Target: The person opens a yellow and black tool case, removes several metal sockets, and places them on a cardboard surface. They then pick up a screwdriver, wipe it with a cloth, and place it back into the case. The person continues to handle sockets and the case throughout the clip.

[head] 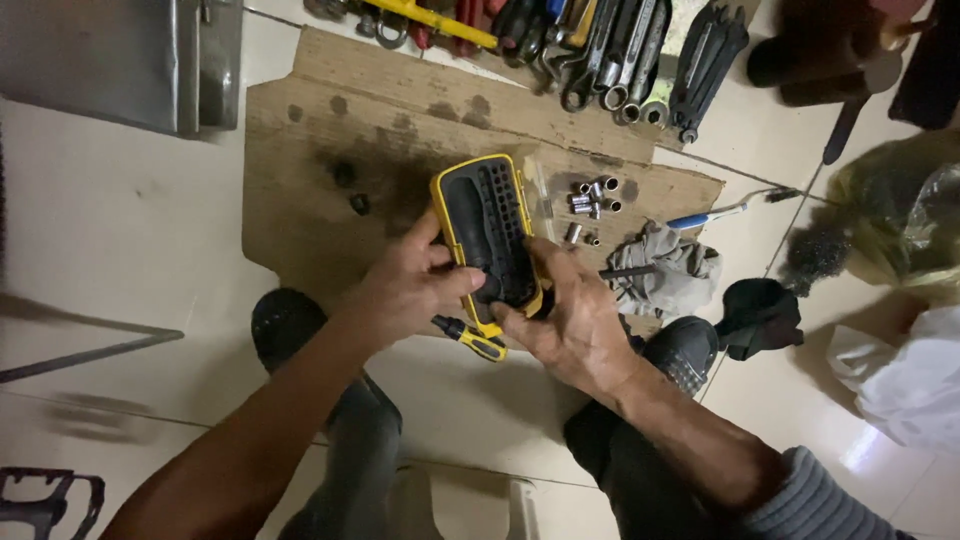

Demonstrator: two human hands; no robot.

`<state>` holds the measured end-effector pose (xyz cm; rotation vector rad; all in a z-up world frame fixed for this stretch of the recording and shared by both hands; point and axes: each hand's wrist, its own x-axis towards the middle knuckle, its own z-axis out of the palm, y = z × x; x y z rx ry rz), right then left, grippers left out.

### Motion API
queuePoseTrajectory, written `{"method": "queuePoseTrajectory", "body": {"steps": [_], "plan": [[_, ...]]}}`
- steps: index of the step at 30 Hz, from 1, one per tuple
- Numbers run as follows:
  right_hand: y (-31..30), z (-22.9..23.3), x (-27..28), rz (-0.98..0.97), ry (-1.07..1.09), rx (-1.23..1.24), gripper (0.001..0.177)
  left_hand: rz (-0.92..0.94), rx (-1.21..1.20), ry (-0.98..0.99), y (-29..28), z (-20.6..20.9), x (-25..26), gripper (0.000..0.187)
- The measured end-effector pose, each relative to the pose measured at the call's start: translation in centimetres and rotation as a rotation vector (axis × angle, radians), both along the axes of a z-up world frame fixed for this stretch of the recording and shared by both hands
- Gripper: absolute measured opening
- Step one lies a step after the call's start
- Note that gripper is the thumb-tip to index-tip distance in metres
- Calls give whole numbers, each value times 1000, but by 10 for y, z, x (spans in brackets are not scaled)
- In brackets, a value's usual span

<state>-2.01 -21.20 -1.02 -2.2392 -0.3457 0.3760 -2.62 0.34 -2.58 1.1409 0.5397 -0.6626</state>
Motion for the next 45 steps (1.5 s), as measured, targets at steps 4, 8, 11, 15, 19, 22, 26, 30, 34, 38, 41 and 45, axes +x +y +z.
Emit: {"method": "queuePoseTrajectory", "body": {"steps": [4,8,11,15,19,22,26,30,34,38,41,45], "plan": [[-3,-3,-1,1,2,-1,69,-2,-54,24,-2,2,3,80],[-6,-9,-2,-16,-18,-38,69,-9,-60,29,-6,-4,-1,76],[-7,-4,2,-12,-9,-24,67,-8,-50,34,-6,3,-2,79],[-6,-2,5,10,11,13,64,-71,-11,19,-3,-9,-12,84],[-4,-3,3,6,-17,-19,62,-73,7,41,-1,0,-5,88],[-5,-4,0,31,-27,-21,63,-116,15,54,-1,10,-2,96],[-5,-5,-2,79,-91,20,55,-99,-17,72,3,8,-5,94],[-5,-5,-4,103,-175,-45,59,-94,-44,80,6,-4,-10,88],[1,17,12,136,-239,-35,60,-84,-64,65,6,7,-4,89],[0,20,22,162,-203,11,57,14,-18,60,7,8,-1,85],[-1,16,30,175,-222,37,56,95,1,89,1,7,0,85],[4,16,37,206,-235,23,58,249,-40,203,1,14,-5,87]]}}
